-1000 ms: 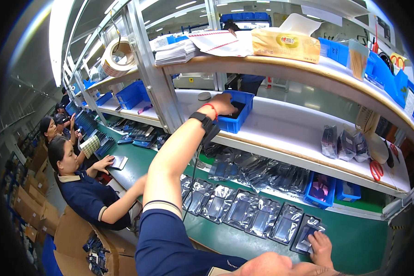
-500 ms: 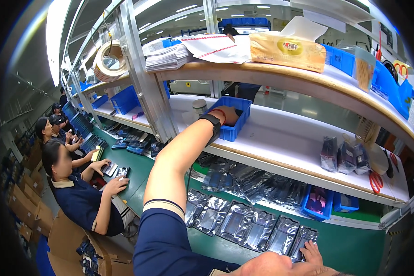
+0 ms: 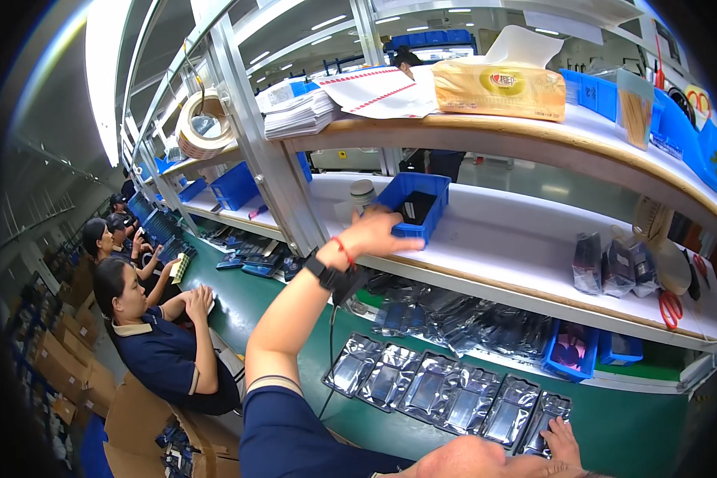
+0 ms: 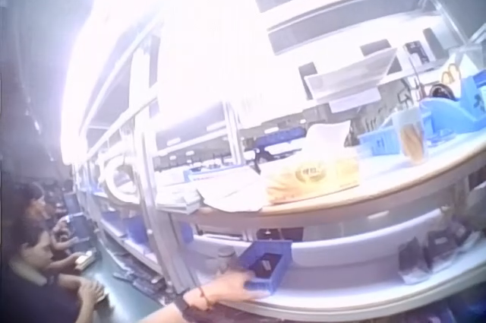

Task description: Arranging plastic components and manuals into trays and black plastic enclosures on a conveyor assembly line.

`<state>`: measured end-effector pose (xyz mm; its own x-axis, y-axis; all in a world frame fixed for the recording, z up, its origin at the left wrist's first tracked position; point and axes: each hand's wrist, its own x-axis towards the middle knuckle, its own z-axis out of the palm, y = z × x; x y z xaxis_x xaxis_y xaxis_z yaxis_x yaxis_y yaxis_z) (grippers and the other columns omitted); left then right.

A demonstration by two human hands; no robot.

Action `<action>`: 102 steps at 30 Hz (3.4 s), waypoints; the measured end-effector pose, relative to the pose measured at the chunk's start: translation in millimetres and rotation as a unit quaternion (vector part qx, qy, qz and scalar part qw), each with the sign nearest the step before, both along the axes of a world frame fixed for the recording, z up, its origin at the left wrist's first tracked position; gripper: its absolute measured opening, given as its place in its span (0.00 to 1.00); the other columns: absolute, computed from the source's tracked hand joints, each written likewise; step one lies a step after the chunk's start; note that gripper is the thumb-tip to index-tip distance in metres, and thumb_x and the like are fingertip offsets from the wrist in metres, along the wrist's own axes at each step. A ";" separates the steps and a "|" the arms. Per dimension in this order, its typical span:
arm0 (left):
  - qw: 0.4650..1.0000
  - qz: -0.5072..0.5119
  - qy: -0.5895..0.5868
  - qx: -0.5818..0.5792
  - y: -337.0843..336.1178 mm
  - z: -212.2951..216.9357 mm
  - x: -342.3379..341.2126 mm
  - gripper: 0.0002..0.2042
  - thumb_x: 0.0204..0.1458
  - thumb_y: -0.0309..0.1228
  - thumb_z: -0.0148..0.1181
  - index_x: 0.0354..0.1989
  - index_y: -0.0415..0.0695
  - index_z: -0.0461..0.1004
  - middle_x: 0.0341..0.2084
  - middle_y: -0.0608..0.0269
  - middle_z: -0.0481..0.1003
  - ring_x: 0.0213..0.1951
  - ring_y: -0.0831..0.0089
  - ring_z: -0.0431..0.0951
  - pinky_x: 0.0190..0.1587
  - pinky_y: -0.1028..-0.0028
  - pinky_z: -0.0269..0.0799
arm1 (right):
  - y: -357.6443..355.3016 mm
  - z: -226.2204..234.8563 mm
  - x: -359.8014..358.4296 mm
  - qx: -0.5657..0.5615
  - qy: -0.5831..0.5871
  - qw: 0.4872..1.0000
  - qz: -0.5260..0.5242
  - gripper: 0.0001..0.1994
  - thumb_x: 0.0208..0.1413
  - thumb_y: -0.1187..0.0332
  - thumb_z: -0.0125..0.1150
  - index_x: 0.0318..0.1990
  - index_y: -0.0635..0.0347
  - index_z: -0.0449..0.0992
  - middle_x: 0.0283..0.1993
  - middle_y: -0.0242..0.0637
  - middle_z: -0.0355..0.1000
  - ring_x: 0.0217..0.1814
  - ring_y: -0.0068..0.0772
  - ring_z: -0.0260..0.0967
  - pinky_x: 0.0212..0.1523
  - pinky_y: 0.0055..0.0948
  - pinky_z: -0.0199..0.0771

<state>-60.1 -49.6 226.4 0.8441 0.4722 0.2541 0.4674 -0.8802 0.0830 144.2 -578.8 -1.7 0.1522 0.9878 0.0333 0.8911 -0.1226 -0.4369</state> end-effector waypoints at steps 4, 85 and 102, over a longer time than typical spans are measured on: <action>0.981 -0.006 -0.179 0.073 -20.7 -31.6 -24.8 0.17 0.35 0.41 0.69 0.27 0.42 0.73 0.26 0.56 0.72 0.34 0.53 0.69 0.38 0.59 0.64 | 4.4 6.1 -3.9 -0.016 0.012 1.000 -0.012 0.27 0.46 0.67 0.60 0.56 0.64 0.62 0.64 0.56 0.51 0.69 0.54 0.43 0.67 0.49 0.40; 0.780 -0.583 0.219 -0.049 -496.1 -198.1 87.3 0.35 0.40 0.41 0.67 0.59 0.46 0.61 0.61 0.42 0.51 0.63 0.45 0.49 0.62 0.51 0.47 | -297.3 -168.4 -218.2 0.192 -0.064 0.497 -0.844 0.18 0.49 0.70 0.56 0.47 0.67 0.67 0.45 0.49 0.69 0.51 0.52 0.63 0.52 0.41 0.64; 0.439 -0.129 0.556 -0.694 -668.3 -409.6 70.3 0.44 0.51 0.55 0.52 0.66 0.40 0.38 0.64 0.47 0.46 0.64 0.59 0.51 0.59 0.62 0.56 | -330.7 -187.6 -120.5 -0.195 0.112 0.662 -0.715 0.26 0.48 0.45 0.55 0.31 0.65 0.73 0.28 0.48 0.74 0.34 0.48 0.74 0.36 0.42 0.73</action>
